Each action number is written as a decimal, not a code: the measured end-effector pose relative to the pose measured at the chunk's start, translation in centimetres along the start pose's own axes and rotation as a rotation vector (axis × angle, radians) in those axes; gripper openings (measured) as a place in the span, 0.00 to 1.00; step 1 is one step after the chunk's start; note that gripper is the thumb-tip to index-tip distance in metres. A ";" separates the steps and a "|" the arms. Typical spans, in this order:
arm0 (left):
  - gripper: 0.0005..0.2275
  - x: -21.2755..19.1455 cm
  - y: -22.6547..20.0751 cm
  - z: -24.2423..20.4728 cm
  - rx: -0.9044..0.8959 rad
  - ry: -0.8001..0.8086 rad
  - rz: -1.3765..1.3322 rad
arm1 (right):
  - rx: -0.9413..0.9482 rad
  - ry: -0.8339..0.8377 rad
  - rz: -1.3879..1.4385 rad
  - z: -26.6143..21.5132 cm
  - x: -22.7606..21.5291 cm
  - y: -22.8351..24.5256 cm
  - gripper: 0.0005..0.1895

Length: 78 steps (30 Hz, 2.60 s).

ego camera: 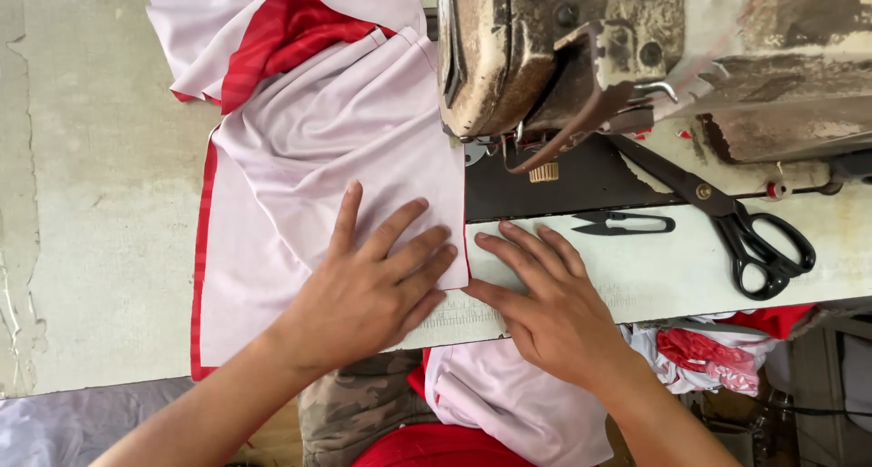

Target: Handling and aligning fabric pieces on a workbench in a sewing factory.

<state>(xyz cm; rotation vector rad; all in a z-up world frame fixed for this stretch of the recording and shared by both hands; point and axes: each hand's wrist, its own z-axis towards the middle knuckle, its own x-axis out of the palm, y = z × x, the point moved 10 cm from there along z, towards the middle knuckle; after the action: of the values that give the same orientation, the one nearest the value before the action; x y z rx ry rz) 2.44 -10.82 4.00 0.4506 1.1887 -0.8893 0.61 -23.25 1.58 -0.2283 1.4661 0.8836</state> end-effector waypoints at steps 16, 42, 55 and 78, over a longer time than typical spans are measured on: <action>0.01 -0.6 -1.5 -0.2 -0.004 -0.225 -0.051 | -0.083 -0.067 -0.008 0.0 -0.3 0.8 0.17; 0.10 -0.8 -1.0 -0.2 0.042 -0.095 -0.198 | -0.164 -0.071 -0.062 -0.4 0.0 1.3 0.16; 0.12 -0.3 1.0 -1.0 0.115 -0.023 -0.278 | -0.228 0.064 -0.113 0.0 -0.4 0.9 0.19; 0.11 1.2 10.6 5.0 0.035 -0.091 -0.271 | 0.010 0.014 -0.453 6.3 -0.8 -4.6 0.22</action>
<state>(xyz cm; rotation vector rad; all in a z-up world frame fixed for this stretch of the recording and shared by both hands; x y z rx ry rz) 13.99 -8.56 3.15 0.2773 1.1682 -1.1533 8.47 -22.65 1.51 -0.5361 1.3561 0.5067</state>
